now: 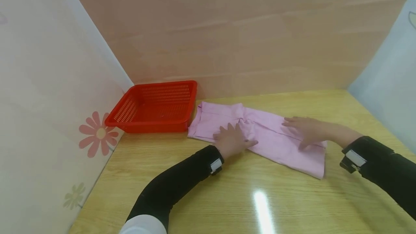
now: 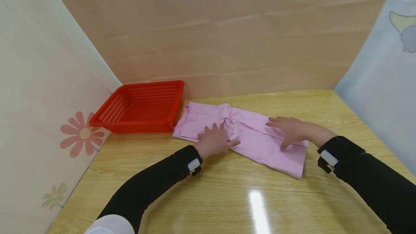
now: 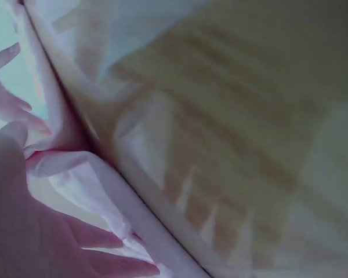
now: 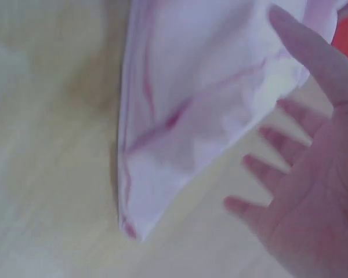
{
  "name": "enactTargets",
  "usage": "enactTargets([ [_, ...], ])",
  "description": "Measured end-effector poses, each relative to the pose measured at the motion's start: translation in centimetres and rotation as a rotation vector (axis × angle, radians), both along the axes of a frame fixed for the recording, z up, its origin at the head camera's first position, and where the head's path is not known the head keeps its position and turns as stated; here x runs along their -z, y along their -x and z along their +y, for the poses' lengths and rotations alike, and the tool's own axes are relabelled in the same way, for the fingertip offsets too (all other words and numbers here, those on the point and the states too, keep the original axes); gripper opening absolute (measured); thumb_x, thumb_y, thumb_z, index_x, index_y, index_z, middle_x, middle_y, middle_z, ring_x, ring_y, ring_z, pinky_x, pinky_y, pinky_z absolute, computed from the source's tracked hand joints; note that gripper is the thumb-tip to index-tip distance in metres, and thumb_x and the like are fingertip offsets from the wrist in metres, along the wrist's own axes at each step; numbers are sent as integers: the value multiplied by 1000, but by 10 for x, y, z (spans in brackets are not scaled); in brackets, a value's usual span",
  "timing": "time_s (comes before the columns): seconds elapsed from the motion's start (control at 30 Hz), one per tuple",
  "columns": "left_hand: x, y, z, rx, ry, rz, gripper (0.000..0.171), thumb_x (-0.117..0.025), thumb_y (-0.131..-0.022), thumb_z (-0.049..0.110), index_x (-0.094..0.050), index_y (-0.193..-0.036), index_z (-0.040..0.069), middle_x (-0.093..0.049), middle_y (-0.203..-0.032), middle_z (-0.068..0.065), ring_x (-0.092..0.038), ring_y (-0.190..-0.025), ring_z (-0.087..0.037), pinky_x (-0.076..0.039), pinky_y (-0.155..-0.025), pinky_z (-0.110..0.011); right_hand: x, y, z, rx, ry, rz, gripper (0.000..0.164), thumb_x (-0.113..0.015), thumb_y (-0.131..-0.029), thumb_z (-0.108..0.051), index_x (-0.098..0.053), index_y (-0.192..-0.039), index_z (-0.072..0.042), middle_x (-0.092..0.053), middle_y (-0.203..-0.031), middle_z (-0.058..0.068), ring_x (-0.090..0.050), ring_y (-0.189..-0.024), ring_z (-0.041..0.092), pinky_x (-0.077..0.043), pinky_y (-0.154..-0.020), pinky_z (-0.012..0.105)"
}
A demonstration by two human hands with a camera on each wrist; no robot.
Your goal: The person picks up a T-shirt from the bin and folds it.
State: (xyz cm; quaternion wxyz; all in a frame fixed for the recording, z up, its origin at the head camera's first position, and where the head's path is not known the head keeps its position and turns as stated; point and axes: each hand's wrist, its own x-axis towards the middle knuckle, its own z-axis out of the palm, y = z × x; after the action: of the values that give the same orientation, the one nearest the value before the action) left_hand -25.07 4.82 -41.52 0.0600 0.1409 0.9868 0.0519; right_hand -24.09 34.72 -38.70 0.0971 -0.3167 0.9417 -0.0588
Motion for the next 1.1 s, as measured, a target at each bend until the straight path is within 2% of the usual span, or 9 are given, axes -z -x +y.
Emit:
enactTargets([
  [0.07, 1, 1, 2, -28, 30, -18, 110, -39, -73, 90, -29, -154, 16, -35, -151, -16, -34, -132, -49, -36, -89, -73, -3, 3, 4, 12, 26, -43, 94, -88, -60, -19, -45, -140, 4, -31, -147, 32, -24, -131, 59, -22, -103, 69],
  [0.17, 1, 4, 2, -61, 65, -67, 108, -40, -75, 88, -26, -155, 16, -26, -156, -17, -27, -137, -50, -34, -91, -74, -4, 4, 7, 51, 59, -149, 94, -86, -59, -9, -45, -142, 1, -26, -150, 30, -18, -133, 60, -18, -103, 70],
  [0.33, 5, 9, -4, -31, 65, -139, 104, -46, -79, 82, -21, -156, 18, -19, -159, -13, -20, -140, -46, -30, -94, -74, 0, -1, 8, 60, 78, -207, 92, -85, -64, -16, -43, -144, 0, -25, -151, 29, -22, -132, 58, -19, -103, 69],
  [0.43, 10, 19, -10, 38, 72, -140, 100, -48, -80, 79, -22, -156, 20, -22, -158, -11, -25, -138, -43, -33, -92, -73, 1, -6, 3, 41, 105, -174, 89, -85, -64, -21, -46, -141, 3, -29, -149, 31, -24, -131, 59, -19, -103, 69],
  [0.6, 2, 39, -30, 217, 93, -188, 91, -52, -85, 70, -21, -156, 23, -20, -159, -8, -25, -139, -38, -35, -97, -66, 6, -15, -16, 43, 121, -114, 86, -84, -67, -28, -48, -138, 4, -32, -146, 34, -28, -130, 58, -22, -103, 67],
  [0.7, -7, 51, -43, 364, 111, -234, 86, -49, -90, 62, -18, -157, 18, -14, -161, -10, -15, -145, -35, -23, -112, -55, 13, -20, -30, 81, 138, -116, 87, -84, -69, -34, -48, -139, 2, -29, -148, 33, -25, -132, 56, -21, -104, 67],
  [0.8, -12, 63, -53, 471, 116, -265, 82, -46, -92, 59, -19, -156, 15, -12, -161, -12, -10, -147, -33, -10, -117, -45, 21, -23, -44, 123, 158, -107, 88, -82, -71, -38, -46, -141, 1, -27, -150, 31, -23, -135, 54, -19, -106, 65],
  [0.97, -13, 76, -62, 537, 105, -280, 75, -40, -94, 60, -22, -156, 21, -13, -162, -7, -9, -146, -35, -10, -117, -47, 29, -29, -74, 137, 181, -71, 89, -77, -76, -47, -44, -142, 3, -26, -149, 33, -24, -135, 54, -21, -107, 64],
  [1.1, -12, 79, -64, 570, 100, -269, 72, -41, -96, 56, -22, -156, 22, -13, -162, -3, -9, -147, -35, -9, -117, -46, 28, -35, -99, 129, 166, -27, 88, -73, -80, -51, -44, -141, 6, -29, -146, 36, -29, -133, 54, -26, -106, 63],
])
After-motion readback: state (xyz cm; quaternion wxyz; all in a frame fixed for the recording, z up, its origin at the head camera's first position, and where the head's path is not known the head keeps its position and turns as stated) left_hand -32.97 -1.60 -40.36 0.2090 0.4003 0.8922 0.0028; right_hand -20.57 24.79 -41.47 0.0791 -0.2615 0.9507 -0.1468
